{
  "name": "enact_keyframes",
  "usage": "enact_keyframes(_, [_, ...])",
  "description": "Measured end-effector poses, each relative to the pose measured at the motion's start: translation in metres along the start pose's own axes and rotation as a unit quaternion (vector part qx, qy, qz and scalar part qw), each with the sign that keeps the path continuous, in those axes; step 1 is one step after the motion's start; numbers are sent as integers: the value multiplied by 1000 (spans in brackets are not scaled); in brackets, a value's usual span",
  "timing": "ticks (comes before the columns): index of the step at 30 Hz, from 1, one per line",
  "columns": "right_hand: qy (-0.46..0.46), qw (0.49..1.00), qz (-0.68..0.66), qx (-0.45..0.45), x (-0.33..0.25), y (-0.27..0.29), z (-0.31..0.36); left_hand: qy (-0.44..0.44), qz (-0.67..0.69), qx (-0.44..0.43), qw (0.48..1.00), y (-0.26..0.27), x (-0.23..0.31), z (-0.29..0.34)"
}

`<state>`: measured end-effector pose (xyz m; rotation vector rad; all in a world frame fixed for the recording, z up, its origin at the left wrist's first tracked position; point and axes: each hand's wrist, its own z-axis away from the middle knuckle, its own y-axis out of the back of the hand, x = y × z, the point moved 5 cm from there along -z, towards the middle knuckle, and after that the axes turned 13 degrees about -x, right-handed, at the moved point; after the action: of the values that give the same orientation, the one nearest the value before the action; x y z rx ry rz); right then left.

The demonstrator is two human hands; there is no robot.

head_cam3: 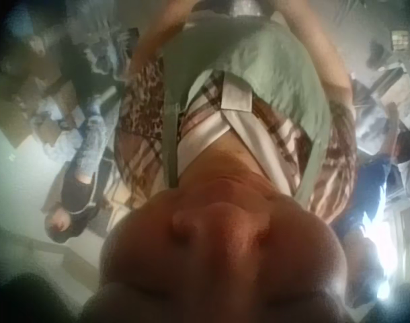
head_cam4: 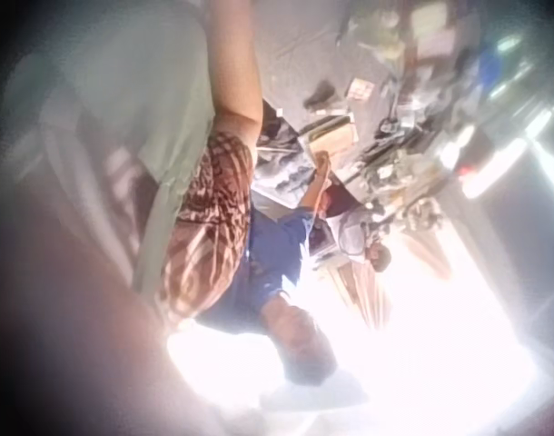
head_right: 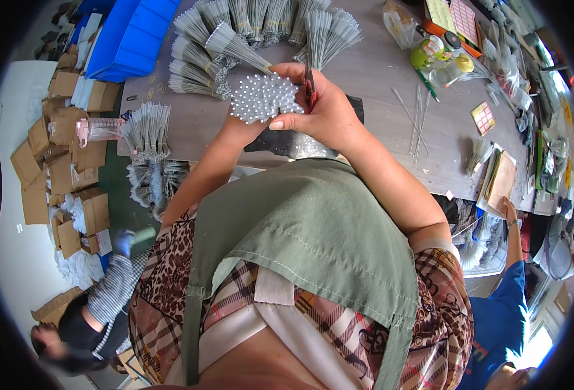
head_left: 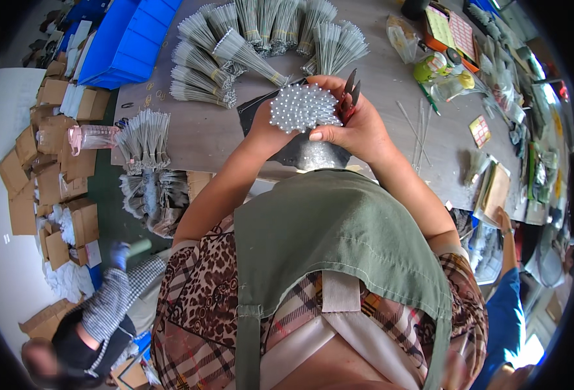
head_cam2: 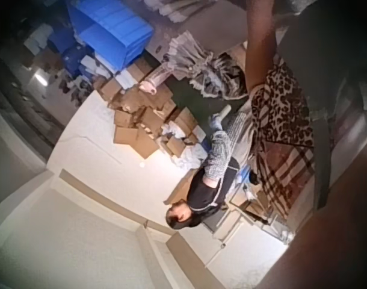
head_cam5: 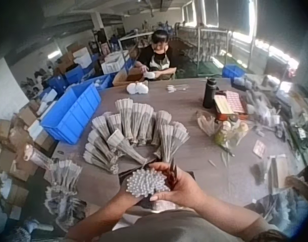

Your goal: The person trims the ends of bundles of wire brushes using shears. They hold a bundle in one hand and use the shears in the other to cut the tips, then place the finished bundles on the table. The process is repeated for multiple bundles throughout the video.

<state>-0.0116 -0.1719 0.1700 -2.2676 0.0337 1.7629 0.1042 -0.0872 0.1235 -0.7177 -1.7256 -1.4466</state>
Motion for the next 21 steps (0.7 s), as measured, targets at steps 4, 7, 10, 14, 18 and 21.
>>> enact_keyframes(4, [-29, 998, 53, -10, 1, 2, 2, 20, 22, 3, 1000, 0, 2, 1])
enact_keyframes(7, [-35, 997, 65, -13, 2, 3, 2, 42, 17, -11, 999, 2, 8, 2])
enact_keyframes(10, [-49, 998, 36, -32, 0, 2, 3, 45, -1, 18, 999, 6, 18, 8])
enact_keyframes(14, [-9, 999, 8, -46, -10, 1, 1, 69, 40, 61, 995, 18, 24, 17])
enact_keyframes(18, [-60, 987, 142, -35, -27, 15, 9, 41, -49, 117, 991, 28, 29, 25])
enact_keyframes(21, [7, 982, 186, 24, -35, 18, 8, 26, -92, 118, 988, 32, 39, 26])
